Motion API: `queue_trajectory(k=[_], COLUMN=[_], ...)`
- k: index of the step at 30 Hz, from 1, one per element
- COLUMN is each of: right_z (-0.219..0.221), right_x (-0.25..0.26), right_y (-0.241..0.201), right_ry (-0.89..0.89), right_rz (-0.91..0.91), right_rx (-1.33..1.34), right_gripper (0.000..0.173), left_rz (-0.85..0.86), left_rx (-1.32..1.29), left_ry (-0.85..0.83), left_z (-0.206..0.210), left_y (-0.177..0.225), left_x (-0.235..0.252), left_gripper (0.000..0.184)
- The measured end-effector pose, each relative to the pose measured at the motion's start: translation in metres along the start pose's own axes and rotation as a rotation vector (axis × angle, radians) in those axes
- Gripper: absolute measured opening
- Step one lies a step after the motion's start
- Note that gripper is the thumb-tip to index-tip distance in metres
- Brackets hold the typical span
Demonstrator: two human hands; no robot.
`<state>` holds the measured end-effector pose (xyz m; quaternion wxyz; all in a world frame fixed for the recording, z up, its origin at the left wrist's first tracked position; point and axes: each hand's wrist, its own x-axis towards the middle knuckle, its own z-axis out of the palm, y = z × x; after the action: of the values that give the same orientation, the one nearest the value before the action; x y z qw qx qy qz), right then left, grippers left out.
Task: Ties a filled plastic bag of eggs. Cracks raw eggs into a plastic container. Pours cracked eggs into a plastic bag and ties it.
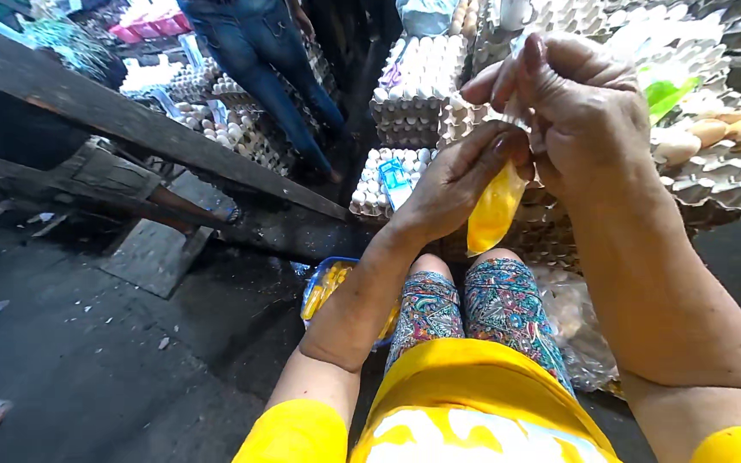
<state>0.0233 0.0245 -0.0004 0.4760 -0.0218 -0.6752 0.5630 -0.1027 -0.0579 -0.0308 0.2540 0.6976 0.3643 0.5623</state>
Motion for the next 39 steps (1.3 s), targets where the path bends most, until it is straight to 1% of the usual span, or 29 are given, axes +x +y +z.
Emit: queue_trajectory(k=[5,10,12,16,19,24,29,32,34,35,38,39], right_z=[-0.003,-0.005,-0.006,-0.006,-0.007,-0.009,-0.016,-0.022,-0.027,-0.031,-0.036,-0.034], right_x=[-0.003,-0.003,-0.003,-0.005,-0.006,-0.008,-0.008,-0.008,-0.011,-0.014,-0.038,-0.052], right_y=[-0.006,-0.003,-0.002,-0.001,0.001,0.006,0.013,0.016,0.018,0.021,0.038,0.048], right_ry=[0.012,-0.014,-0.036,-0.042,-0.057,-0.075,-0.124,-0.074,-0.029,-0.015,0.080,0.114], right_rz=[-0.033,-0.093,-0.121,-0.112,-0.114,-0.135,-0.181,-0.165,-0.151,-0.141,-0.093,-0.085], right_rx=[-0.035,-0.076,-0.094,-0.112,-0.114,-0.096,-0.070,-0.048,-0.079,-0.134,-0.354,-0.434], right_gripper=[0.029,0.027,0.026,0.027,0.026,0.026,0.028,0.030,0.030,0.037,0.076,0.082], left_rz=[0.006,0.005,-0.008,-0.024,-0.069,-0.080,-0.049,-0.034,-0.055,-0.056,-0.064,-0.063], left_rx=[0.061,0.131,0.124,0.079,0.062,0.042,0.128,0.187,0.219,0.216,0.238,0.259], left_ry=[-0.067,-0.093,-0.107,-0.124,-0.124,-0.090,-0.040,0.014,0.046,0.071,0.167,0.201], left_z=[0.008,0.011,0.011,0.012,0.013,0.015,0.019,0.021,0.021,0.021,0.020,0.019], left_y=[0.005,0.008,0.008,0.005,0.004,-0.003,-0.009,-0.016,-0.019,-0.021,-0.025,-0.026], left_x=[-0.001,-0.006,-0.008,-0.012,-0.014,-0.015,-0.015,-0.009,-0.003,0.000,0.012,0.017], left_gripper=[0.026,0.025,0.025,0.024,0.025,0.024,0.023,0.025,0.026,0.026,0.024,0.023])
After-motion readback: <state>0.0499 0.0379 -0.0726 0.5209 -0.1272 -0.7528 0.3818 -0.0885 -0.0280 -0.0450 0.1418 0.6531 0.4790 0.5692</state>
